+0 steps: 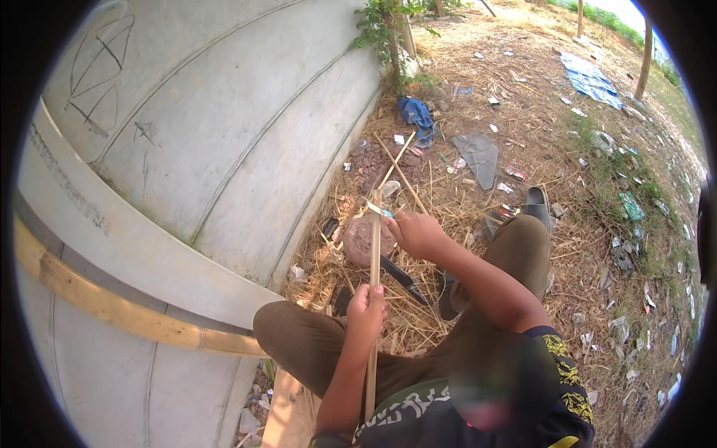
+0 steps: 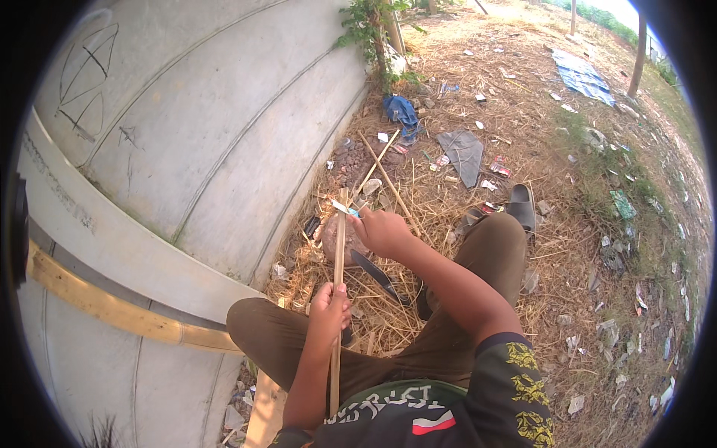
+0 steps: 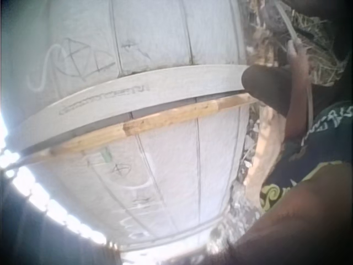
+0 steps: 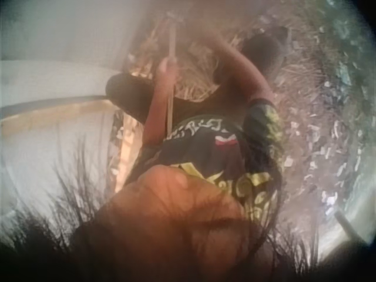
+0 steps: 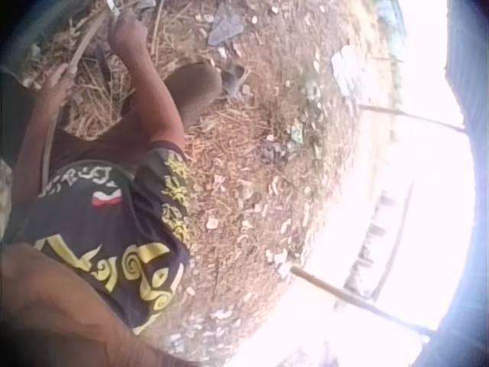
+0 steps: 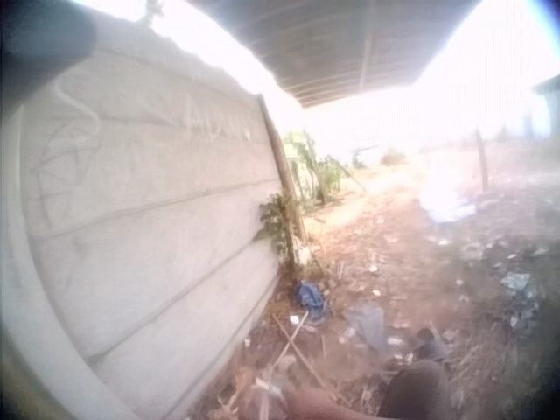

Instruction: The person sits on the ground and uses a utility knife to shave and sharpen a long wooden stick. They repeatedly scrape the blade along the stick's surface to remove bark and shape the wood, occasionally inspecting the progress.

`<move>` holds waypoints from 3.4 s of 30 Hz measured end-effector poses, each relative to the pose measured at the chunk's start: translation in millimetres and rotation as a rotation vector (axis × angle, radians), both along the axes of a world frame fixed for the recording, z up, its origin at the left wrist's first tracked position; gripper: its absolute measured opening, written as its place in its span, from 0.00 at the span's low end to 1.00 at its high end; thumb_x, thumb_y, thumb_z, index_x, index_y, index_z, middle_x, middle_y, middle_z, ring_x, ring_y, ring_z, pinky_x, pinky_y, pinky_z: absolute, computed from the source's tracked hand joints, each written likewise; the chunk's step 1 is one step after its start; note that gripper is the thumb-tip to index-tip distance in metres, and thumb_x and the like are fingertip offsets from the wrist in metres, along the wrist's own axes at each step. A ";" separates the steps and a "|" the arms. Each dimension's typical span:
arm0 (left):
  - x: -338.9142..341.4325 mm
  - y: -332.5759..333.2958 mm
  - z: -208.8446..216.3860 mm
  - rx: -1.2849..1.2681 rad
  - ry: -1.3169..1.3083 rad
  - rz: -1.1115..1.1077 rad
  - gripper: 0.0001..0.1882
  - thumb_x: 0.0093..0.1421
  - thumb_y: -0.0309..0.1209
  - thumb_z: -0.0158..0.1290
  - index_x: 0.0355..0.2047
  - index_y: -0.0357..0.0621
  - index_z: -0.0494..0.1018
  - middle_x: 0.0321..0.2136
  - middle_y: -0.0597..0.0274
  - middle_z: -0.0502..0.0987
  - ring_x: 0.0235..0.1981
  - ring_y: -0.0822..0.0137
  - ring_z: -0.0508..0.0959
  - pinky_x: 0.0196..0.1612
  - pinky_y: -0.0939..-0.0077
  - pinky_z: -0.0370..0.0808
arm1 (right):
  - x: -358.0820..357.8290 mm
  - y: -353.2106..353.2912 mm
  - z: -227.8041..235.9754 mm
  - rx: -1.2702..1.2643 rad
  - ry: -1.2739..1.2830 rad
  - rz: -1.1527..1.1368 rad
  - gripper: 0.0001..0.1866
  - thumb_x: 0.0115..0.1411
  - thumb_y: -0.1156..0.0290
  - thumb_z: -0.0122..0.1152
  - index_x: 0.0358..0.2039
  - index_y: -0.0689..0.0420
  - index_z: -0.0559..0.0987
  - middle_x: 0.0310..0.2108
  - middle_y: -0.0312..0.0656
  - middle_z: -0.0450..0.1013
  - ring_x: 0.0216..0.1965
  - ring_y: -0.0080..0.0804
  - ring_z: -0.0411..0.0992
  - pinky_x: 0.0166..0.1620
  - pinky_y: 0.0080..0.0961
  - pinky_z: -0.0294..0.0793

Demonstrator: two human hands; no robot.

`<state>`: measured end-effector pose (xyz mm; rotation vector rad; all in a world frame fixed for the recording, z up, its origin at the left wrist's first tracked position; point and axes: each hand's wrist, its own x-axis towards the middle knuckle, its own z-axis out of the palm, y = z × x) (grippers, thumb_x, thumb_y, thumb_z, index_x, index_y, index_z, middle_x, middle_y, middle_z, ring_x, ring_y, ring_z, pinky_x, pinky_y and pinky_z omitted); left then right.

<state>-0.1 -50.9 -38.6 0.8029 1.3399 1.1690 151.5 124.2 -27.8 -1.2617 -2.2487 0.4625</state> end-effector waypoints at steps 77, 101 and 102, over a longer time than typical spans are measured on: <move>8.4 11.1 7.3 -0.095 -0.183 -0.104 0.15 0.74 0.43 0.44 0.34 0.46 0.66 0.18 0.74 0.61 0.14 0.83 0.57 0.15 0.85 0.56 | 23.1 16.0 14.4 -0.142 0.211 -0.115 0.10 0.62 0.68 0.58 0.37 0.61 0.80 0.24 0.57 0.75 0.27 0.54 0.76 0.33 0.43 0.73; -26.9 36.1 5.5 -0.010 0.017 0.089 0.16 0.73 0.43 0.45 0.32 0.45 0.66 0.16 0.75 0.61 0.13 0.82 0.60 0.15 0.83 0.57 | -0.2 23.6 -17.0 -0.632 0.782 -0.117 0.19 0.64 0.54 0.63 0.36 0.60 0.82 0.22 0.37 0.77 0.15 0.16 0.62 0.20 0.22 0.60; -24.9 34.2 4.0 -0.021 0.036 0.084 0.16 0.73 0.43 0.45 0.33 0.45 0.66 0.17 0.75 0.61 0.13 0.82 0.59 0.15 0.84 0.57 | 2.1 24.2 -15.2 -0.671 0.837 -0.101 0.18 0.65 0.56 0.62 0.39 0.61 0.81 0.25 0.38 0.78 0.14 0.15 0.60 0.18 0.20 0.58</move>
